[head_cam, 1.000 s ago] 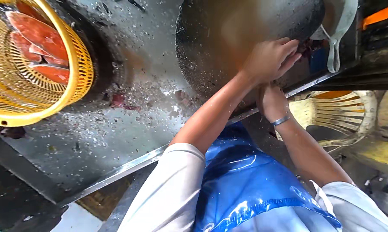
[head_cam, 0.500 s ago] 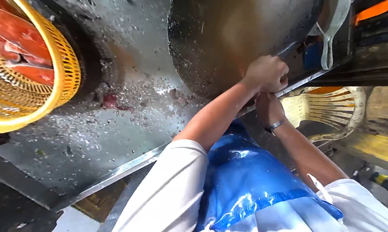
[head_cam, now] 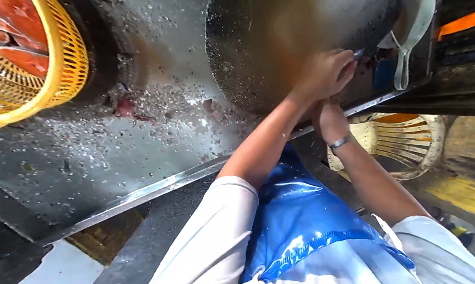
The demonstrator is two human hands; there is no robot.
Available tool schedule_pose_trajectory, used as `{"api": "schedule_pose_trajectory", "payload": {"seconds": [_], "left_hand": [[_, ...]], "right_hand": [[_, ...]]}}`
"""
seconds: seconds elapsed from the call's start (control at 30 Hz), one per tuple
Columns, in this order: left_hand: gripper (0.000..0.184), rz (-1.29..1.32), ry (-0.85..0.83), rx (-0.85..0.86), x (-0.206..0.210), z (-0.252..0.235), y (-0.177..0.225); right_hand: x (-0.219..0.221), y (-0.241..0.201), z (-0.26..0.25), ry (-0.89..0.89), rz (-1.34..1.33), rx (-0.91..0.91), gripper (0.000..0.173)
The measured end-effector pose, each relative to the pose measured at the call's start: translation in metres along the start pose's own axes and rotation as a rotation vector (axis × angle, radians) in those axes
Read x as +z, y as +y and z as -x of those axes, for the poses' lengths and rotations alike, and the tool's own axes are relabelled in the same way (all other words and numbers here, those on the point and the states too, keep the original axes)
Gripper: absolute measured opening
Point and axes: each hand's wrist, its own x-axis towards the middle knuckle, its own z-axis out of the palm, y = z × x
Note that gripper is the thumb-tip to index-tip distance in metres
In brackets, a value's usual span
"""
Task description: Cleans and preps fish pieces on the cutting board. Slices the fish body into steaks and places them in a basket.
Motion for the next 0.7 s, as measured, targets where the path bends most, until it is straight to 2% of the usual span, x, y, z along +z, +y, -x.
{"api": "schedule_pose_trajectory", "payload": {"seconds": [0.1,0.2,0.3,0.43,0.5,0.6,0.7], "left_hand": [[0.025,-0.103,-0.089,0.035,0.009,0.005,-0.004],[0.025,-0.085,-0.063,0.013,0.001,-0.002,0.006],[0.025,-0.053,-0.102,-0.002,-0.003,-0.004,0.021],[0.026,-0.084,-0.205,0.004,0.006,-0.004,0.020],[0.029,-0.112,-0.307,-0.024,0.009,-0.002,0.014],[0.035,-0.204,-0.576,-0.109,0.013,-0.002,0.013],[0.033,-0.230,-0.749,-0.195,0.013,-0.007,0.011]], "right_hand": [[0.026,0.003,-0.016,0.040,-0.034,-0.078,0.045],[0.000,-0.008,0.009,0.049,-0.032,-0.030,0.040],[-0.021,-0.011,0.036,-0.014,0.030,0.061,0.036],[-0.014,0.000,0.039,-0.018,0.070,0.067,0.037],[0.000,0.001,0.029,-0.030,0.034,0.073,0.038],[0.025,0.004,0.017,-0.042,-0.035,0.076,0.035],[0.032,0.005,0.011,-0.054,-0.068,0.054,0.035]]}}
